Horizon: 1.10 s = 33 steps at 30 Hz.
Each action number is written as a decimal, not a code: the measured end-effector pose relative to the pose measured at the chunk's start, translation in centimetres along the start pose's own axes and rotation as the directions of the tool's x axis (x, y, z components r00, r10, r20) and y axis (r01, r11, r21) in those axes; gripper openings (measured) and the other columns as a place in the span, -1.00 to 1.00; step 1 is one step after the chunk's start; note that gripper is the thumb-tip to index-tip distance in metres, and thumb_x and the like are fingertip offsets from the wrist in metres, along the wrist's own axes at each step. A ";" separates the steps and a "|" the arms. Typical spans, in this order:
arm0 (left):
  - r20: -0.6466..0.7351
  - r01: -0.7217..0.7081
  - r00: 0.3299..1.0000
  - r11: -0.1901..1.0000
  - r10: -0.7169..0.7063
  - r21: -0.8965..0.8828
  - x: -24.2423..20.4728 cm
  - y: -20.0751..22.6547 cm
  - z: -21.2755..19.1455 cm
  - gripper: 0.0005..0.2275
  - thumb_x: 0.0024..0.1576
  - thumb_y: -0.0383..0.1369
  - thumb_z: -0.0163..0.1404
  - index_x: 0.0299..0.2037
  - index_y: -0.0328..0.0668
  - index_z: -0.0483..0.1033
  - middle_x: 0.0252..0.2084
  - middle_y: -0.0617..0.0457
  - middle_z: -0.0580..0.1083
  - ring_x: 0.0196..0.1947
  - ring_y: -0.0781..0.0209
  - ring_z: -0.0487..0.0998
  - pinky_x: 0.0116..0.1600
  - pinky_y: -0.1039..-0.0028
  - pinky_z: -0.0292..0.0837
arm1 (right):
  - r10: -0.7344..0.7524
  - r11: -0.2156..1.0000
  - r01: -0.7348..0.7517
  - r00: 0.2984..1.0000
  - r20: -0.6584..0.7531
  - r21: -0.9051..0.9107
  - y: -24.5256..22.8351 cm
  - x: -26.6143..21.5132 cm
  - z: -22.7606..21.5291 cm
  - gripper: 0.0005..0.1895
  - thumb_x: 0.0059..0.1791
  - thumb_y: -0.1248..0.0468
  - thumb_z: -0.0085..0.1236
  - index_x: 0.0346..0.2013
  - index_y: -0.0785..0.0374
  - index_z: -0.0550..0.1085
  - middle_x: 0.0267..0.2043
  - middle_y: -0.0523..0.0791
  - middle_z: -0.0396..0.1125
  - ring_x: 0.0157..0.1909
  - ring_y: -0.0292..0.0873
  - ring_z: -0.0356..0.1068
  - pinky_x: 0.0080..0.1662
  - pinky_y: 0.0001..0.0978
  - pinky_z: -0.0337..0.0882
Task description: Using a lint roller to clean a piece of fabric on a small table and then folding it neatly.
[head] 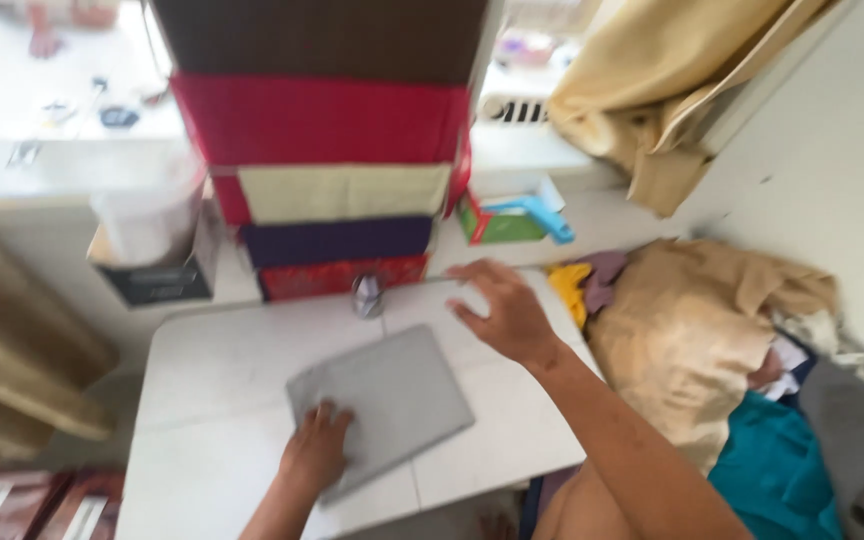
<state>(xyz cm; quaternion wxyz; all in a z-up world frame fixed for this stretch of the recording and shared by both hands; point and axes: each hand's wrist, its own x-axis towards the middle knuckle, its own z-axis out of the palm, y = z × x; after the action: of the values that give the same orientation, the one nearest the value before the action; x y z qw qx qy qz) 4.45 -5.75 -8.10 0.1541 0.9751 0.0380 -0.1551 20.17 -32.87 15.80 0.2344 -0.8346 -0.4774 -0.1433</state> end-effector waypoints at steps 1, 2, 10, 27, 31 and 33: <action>0.103 0.041 0.994 0.998 -0.047 0.057 -0.6 0.8 -0.2 -0.41 0.12 -0.22 0.16 0.34 0.27 0.15 0.55 -0.04 -0.10 0.49 -0.07 -0.01 0.30 0.16 0.41 | 0.025 0.984 -0.070 0.965 -0.261 -0.165 0.0 0.8 -2.1 -0.70 0.01 0.13 0.20 0.02 0.11 0.51 -0.05 -0.14 0.42 0.00 -0.04 0.43 0.09 -0.15 0.33; 0.202 0.077 0.974 0.990 -0.100 0.117 -1.2 1.5 -0.4 -0.41 0.16 -0.11 0.15 0.35 0.27 0.11 0.56 -0.10 -0.16 0.47 -0.12 0.00 0.30 0.19 0.43 | -0.002 0.938 -0.173 0.863 -0.506 -0.299 -0.1 1.6 -4.1 -0.68 0.00 0.19 0.21 0.03 0.16 0.45 0.01 -0.07 0.38 0.08 0.06 0.37 0.12 -0.09 0.31; -0.117 -0.008 0.992 0.972 0.037 0.237 -1.5 1.0 2.2 -0.31 0.06 0.21 0.17 0.23 0.02 0.24 0.41 -0.10 0.17 0.32 -0.06 0.22 0.31 0.07 0.24 | 0.763 0.583 -0.692 0.646 -0.004 -0.426 10.5 5.3 -5.9 -0.35 -0.01 -0.14 -0.03 0.25 0.06 0.11 0.00 0.16 0.36 -0.02 0.31 0.43 -0.06 0.20 0.38; 0.186 -0.018 0.982 0.966 -0.031 0.257 -7.2 2.3 -2.4 0.03 0.18 0.40 -0.28 0.54 -0.22 -0.53 0.59 -0.22 -0.55 0.57 -0.17 -0.59 0.56 0.01 -0.56 | 0.556 0.830 -0.341 0.435 0.708 -0.442 -4.5 -3.5 2.7 -0.61 0.13 0.02 -0.28 0.27 -0.17 0.19 -0.10 -0.08 0.39 -0.15 0.10 0.43 -0.10 -0.02 0.38; 0.168 0.007 0.985 0.974 -0.046 0.226 -6.8 2.1 -3.0 0.07 0.12 0.43 -0.20 0.54 -0.15 -0.53 0.60 -0.15 -0.55 0.58 -0.08 -0.60 0.56 0.04 -0.56 | 0.555 0.832 -0.266 0.401 0.729 -0.487 -3.5 -4.0 4.9 -0.64 0.14 0.05 -0.30 0.24 -0.13 0.17 -0.13 -0.04 0.38 -0.14 0.13 0.43 -0.12 0.03 0.38; 0.198 0.006 0.979 0.977 -0.050 0.215 -7.0 2.2 -3.3 0.08 0.10 0.43 -0.20 0.55 -0.12 -0.54 0.60 -0.12 -0.56 0.58 -0.06 -0.61 0.56 0.04 -0.58 | 0.549 0.836 -0.267 0.408 0.730 -0.480 -3.1 -3.8 6.4 -0.63 0.15 0.06 -0.32 0.26 -0.12 0.15 -0.16 -0.06 0.38 -0.17 0.11 0.43 -0.14 0.02 0.38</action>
<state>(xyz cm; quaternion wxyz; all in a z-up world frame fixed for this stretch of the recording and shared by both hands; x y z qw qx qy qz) -0.96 -7.02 -2.29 0.0495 0.9644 0.0192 -0.2589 15.68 -30.89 9.39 -0.1238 -0.9110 -0.2813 0.2750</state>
